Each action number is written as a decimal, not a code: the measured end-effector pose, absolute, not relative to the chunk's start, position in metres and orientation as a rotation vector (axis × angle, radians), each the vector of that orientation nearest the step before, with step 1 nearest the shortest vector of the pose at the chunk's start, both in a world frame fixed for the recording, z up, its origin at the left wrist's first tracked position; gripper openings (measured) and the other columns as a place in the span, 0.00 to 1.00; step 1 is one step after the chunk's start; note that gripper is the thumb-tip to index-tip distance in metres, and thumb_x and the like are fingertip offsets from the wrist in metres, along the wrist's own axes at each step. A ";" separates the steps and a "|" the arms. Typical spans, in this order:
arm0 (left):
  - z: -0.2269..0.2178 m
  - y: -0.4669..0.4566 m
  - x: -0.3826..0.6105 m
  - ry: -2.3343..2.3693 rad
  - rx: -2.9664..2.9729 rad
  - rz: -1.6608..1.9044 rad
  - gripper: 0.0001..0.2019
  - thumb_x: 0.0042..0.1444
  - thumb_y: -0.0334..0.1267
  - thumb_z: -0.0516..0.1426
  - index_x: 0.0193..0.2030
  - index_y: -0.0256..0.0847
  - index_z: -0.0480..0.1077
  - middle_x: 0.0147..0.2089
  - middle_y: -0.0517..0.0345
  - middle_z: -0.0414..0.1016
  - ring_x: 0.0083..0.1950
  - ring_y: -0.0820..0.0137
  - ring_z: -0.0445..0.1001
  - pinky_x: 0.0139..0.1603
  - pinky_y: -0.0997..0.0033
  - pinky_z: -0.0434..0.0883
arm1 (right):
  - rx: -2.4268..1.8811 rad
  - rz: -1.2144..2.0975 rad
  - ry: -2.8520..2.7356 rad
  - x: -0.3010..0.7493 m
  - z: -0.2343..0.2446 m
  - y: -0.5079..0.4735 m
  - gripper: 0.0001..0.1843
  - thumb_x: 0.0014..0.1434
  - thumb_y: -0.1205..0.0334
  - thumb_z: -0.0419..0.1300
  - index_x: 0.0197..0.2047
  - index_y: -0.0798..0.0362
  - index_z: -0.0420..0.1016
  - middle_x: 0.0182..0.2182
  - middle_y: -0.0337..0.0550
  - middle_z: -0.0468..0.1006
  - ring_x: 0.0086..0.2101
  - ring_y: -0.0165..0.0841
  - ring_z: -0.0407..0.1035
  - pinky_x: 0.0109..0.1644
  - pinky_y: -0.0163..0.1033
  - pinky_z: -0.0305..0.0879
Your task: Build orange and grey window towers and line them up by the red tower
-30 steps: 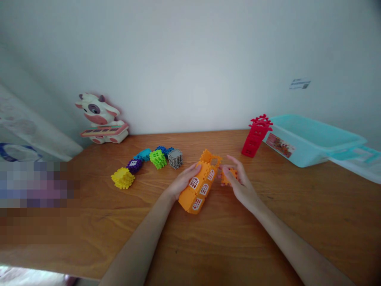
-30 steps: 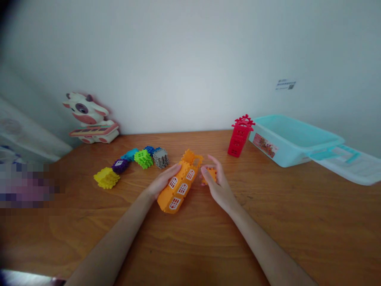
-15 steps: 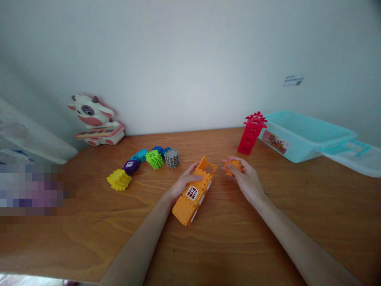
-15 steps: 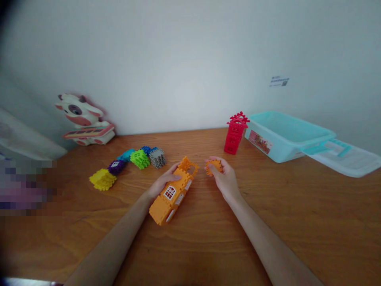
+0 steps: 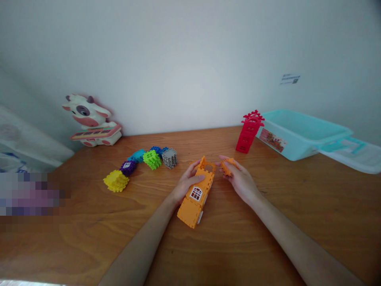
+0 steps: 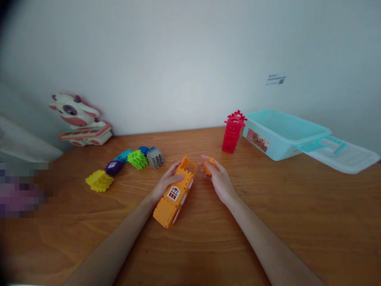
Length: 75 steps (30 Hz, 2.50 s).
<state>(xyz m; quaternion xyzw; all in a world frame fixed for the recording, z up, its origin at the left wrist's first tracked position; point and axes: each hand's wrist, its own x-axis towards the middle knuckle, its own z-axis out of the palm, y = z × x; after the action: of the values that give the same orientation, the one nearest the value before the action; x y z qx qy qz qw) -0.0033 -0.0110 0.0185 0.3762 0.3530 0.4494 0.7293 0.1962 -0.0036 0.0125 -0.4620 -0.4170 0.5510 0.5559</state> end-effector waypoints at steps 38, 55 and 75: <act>0.007 -0.011 0.009 0.783 0.859 1.000 0.27 0.52 0.49 0.67 0.56 0.42 0.72 0.50 0.52 0.79 0.46 0.65 0.77 0.47 0.69 0.71 | -1.069 1.294 -1.070 0.183 0.031 -0.020 0.22 0.48 0.50 0.73 0.43 0.50 0.78 0.39 0.43 0.81 0.36 0.35 0.74 0.36 0.39 0.71; 0.005 -0.007 0.004 0.723 0.800 0.949 0.27 0.49 0.45 0.70 0.54 0.41 0.70 0.46 0.55 0.78 0.41 0.69 0.77 0.45 0.68 0.72 | -1.100 1.220 -1.166 0.175 0.029 -0.026 0.25 0.50 0.46 0.70 0.45 0.48 0.68 0.35 0.44 0.83 0.33 0.38 0.78 0.34 0.41 0.72; 0.010 -0.007 0.003 0.853 1.095 0.871 0.26 0.58 0.54 0.60 0.58 0.42 0.75 0.53 0.51 0.80 0.54 0.59 0.75 0.54 0.65 0.68 | -1.248 1.169 -1.234 0.168 0.018 -0.029 0.26 0.53 0.43 0.66 0.46 0.50 0.64 0.30 0.40 0.78 0.29 0.36 0.75 0.30 0.40 0.70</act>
<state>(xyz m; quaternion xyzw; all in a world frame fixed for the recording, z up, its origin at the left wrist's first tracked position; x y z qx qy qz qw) 0.0031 -0.0070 0.0096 0.4881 0.3802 0.3886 0.6828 0.1678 -0.0287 0.0182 -0.5147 -0.5089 0.4819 0.4938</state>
